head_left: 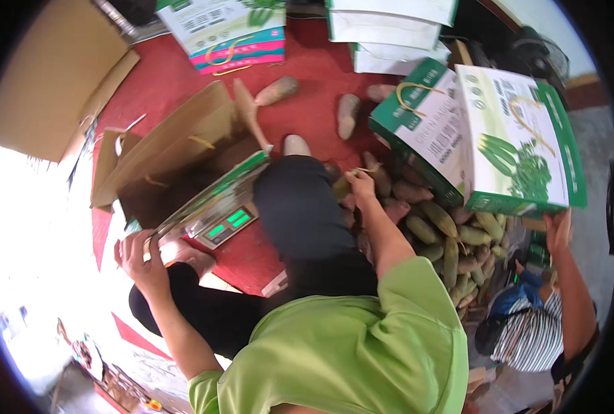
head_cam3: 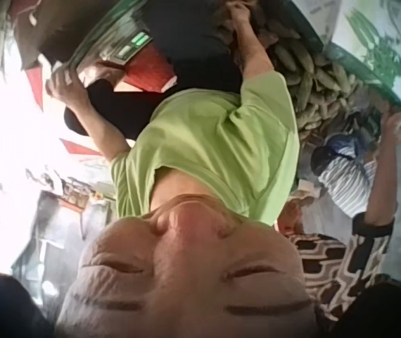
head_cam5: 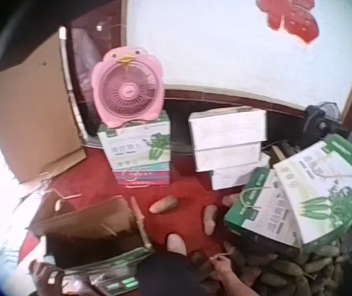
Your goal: Sorting long green vegetables from a pile on the floor into cardboard boxes and weighing them on a digital scale.
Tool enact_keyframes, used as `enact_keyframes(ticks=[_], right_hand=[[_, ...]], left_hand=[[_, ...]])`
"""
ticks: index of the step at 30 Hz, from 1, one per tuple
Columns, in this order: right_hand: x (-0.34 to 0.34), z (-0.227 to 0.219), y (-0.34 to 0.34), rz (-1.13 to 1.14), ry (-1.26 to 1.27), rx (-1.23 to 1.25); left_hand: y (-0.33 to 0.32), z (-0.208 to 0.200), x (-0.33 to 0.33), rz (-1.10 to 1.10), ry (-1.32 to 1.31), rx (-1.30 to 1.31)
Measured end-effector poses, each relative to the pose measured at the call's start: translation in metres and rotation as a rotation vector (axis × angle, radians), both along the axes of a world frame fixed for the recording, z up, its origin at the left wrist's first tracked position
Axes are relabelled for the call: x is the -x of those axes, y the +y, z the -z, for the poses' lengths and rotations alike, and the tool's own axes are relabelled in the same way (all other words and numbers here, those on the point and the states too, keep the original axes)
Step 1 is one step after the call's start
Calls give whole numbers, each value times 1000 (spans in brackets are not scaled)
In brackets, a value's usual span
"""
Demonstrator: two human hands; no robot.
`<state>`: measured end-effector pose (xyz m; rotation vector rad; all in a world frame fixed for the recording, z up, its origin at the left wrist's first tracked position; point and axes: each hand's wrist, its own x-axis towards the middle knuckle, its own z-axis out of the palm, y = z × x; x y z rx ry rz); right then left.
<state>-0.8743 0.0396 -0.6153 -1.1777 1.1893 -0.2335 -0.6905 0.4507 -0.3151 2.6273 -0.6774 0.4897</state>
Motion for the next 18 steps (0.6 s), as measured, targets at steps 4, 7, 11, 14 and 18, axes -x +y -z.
enact_keyframes(ticks=[4,7,11,14,18], right_hand=[[5,-39,22,-15,-8,12],[7,-39,19,-163,-184,284],[-32,-146,24,-434,-43,964],[-53,-238,15,-368,-263,998],[-75,-350,27,-180,-557,991]], left_hand=[[-1,-3,2,-16,16,-4],[-2,-7,3,-21,29,11],[3,-7,4,-26,33,29],[4,-8,5,-24,32,52],[6,-8,4,-18,46,61]])
